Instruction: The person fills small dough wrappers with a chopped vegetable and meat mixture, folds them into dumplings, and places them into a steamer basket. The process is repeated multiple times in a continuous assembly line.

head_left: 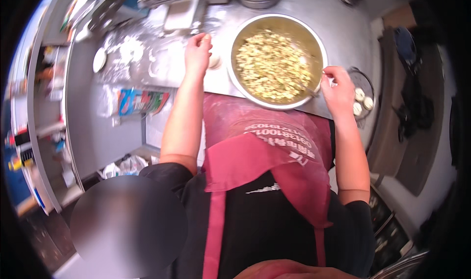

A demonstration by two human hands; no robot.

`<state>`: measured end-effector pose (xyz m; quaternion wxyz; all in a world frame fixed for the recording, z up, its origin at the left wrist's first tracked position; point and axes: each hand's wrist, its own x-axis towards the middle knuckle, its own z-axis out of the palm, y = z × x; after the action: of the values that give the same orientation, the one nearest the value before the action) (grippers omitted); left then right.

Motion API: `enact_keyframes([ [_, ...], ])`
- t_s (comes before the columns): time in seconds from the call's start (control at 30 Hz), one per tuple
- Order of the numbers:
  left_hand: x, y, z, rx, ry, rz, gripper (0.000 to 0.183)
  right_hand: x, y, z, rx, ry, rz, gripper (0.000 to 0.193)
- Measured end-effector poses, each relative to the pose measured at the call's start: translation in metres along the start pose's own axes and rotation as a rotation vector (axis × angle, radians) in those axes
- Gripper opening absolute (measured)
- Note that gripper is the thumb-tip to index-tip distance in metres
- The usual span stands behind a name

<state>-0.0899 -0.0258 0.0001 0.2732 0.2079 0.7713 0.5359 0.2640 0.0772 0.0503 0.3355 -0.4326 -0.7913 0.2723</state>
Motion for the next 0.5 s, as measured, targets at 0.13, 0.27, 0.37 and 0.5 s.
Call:
enact_keyframes([
  [0.13,0.035,-0.078,-0.055,0.257,0.213,0.007,0.043,-0.002,0.026,0.041,-0.455,-0.349,-0.06,0.017],
  [0.27,0.06,-0.114,-0.064,0.457,0.04,-0.007,0.045,-0.01,0.011,0.038,-0.559,-0.441,0.188,0.017],
  [0.37,0.075,-0.125,-0.051,0.676,-0.154,0.029,0.049,-0.023,0.008,0.036,-0.561,-0.451,0.201,0.021],
  [0.5,0.101,-0.116,-0.05,0.747,-0.427,-0.126,0.038,-0.036,0.002,0.035,-0.614,-0.466,0.141,0.022],
])
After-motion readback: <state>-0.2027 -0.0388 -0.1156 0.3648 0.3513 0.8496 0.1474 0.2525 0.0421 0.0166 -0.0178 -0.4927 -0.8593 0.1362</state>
